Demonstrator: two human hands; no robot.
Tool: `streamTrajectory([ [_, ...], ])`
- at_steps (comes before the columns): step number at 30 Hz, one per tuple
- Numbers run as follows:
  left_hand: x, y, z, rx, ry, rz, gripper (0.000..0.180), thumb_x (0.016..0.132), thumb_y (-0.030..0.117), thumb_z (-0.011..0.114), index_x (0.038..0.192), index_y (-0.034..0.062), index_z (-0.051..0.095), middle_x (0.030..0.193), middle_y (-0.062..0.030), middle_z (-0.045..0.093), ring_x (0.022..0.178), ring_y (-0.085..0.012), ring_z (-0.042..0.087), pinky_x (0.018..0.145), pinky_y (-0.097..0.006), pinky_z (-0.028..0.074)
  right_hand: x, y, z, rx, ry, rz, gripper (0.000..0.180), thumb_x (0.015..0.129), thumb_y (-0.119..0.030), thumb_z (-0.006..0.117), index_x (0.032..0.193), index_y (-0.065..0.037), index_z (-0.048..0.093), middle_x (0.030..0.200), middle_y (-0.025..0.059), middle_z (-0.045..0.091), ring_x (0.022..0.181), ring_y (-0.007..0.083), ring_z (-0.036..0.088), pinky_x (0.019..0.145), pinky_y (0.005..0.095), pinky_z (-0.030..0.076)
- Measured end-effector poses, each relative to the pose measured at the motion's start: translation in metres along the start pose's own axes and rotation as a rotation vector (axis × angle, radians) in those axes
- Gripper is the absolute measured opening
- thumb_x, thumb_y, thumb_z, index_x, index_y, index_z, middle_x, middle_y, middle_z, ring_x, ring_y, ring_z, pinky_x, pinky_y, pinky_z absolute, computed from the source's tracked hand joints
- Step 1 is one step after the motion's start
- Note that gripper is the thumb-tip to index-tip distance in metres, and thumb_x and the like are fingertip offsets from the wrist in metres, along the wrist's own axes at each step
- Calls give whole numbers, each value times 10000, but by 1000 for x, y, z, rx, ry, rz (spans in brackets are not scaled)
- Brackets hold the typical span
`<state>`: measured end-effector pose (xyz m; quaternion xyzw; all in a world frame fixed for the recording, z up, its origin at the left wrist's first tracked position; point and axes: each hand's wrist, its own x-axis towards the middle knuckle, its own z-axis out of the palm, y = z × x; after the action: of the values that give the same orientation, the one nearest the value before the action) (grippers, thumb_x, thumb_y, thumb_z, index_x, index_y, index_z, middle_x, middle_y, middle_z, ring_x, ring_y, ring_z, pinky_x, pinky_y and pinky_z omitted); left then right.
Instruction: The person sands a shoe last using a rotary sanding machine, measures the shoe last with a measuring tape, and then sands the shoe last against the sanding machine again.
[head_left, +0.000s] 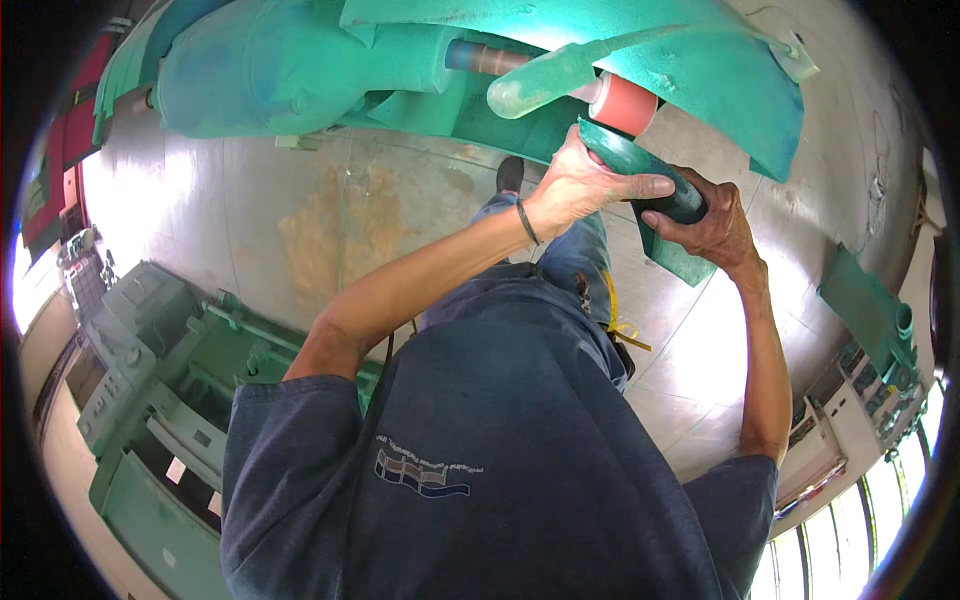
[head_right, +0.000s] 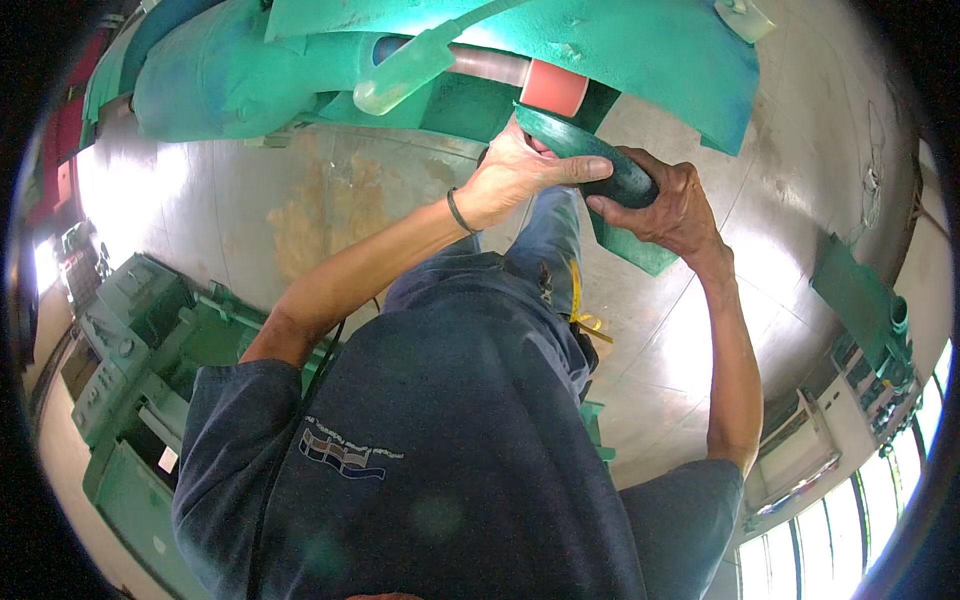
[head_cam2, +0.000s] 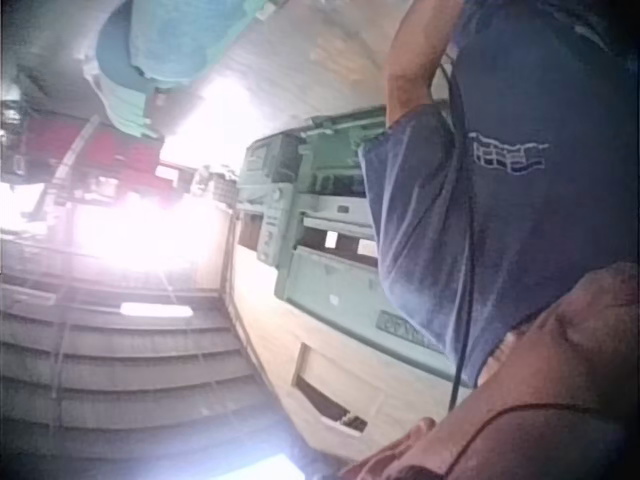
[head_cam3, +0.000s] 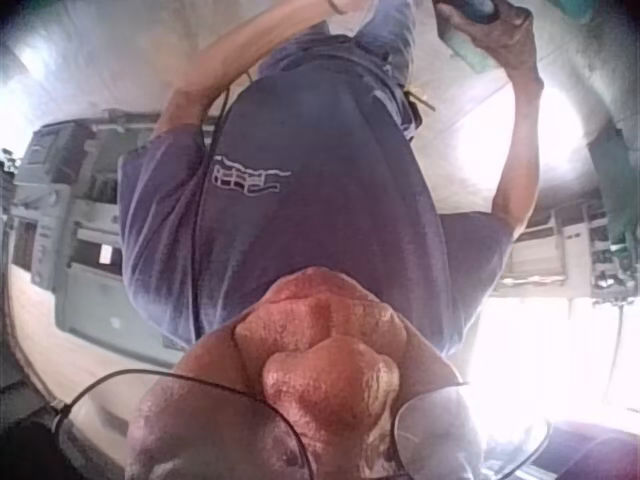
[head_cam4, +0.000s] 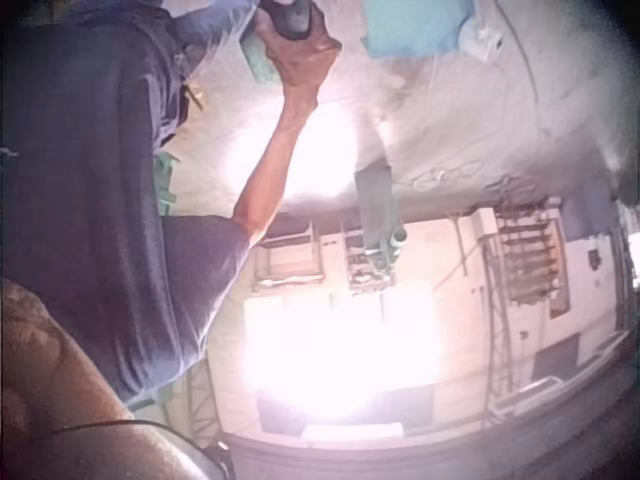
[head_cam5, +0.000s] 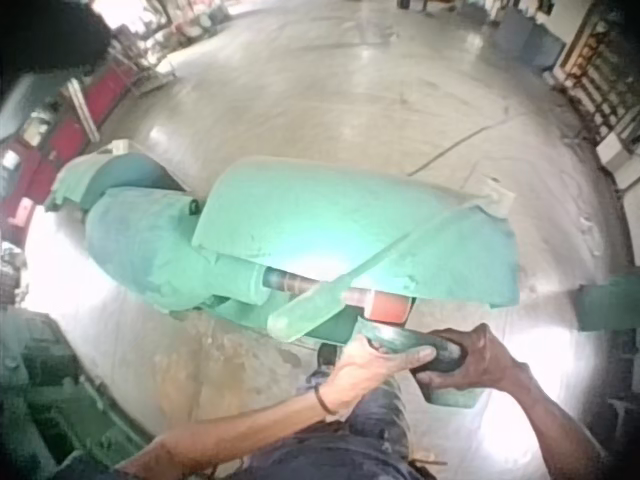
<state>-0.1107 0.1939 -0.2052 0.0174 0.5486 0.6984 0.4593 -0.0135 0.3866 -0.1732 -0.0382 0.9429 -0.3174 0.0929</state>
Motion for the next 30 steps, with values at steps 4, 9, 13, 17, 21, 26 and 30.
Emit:
streamTrajectory([
  [4, 8, -3, -4, 24, -44, -33, 884, 637, 258, 956, 1267, -24, 404, 1109, -93, 611, 966, -155, 635, 803, -298, 563, 1, 12, 1, -27, -63, 17, 470, 791, -404, 784, 1146, -133, 640, 982, 96, 699, 677, 278, 695, 640, 375, 562],
  [9, 5, -4, -4, -61, 49, 56, 505, 744, 121, 885, 1155, 53, 601, 1041, -9, 677, 916, -89, 640, 777, -253, 542, 9, 19, 7, -253, -41, -239, 359, 848, -488, 711, 1120, -562, 490, 1201, 51, 627, 719, 246, 681, 565, 348, 518],
  [13, 6, 3, -7, -78, 18, 24, 699, 637, 251, 953, 1147, -11, 552, 1062, -80, 642, 994, -138, 631, 865, -296, 539, 10, 14, 7, -155, 5, -122, 451, 782, -444, 778, 1141, -228, 612, 930, 92, 694, 668, 261, 687, 626, 374, 547],
  [17, 5, 9, -2, 23, 24, -18, 751, 616, 282, 960, 1147, -36, 535, 1064, -94, 641, 993, -148, 629, 869, -293, 538, 5, 6, 3, 131, -54, 213, 533, 752, -407, 804, 1107, -37, 658, 773, 116, 708, 625, 229, 674, 635, 368, 545],
  [21, 2, 11, 7, 93, 72, -56, 932, 579, 338, 973, 1202, -104, 440, 1108, -124, 612, 1020, -176, 622, 868, -292, 540, -1, 4, 0, 88, -72, 240, 637, 724, -500, 813, 1143, -46, 661, 806, 117, 724, 656, 274, 709, 656, 373, 581],
  [26, 0, 9, 15, 118, 95, -51, 1085, 552, 376, 980, 1255, -137, 332, 1181, -166, 568, 1092, -203, 598, 877, -296, 542, -10, 4, -2, 239, -51, 343, 692, 703, -480, 837, 1154, 14, 660, 765, 156, 722, 640, 234, 719, 591, 351, 595],
  [30, -1, 8, 19, 116, 103, -68, 1110, 548, 368, 982, 1270, -139, 308, 1196, -183, 561, 1113, -217, 595, 890, -302, 542, -14, 1, -3, 237, -7, 281, 677, 703, -452, 840, 1153, 20, 660, 737, 150, 719, 630, 236, 719, 603, 344, 603],
])
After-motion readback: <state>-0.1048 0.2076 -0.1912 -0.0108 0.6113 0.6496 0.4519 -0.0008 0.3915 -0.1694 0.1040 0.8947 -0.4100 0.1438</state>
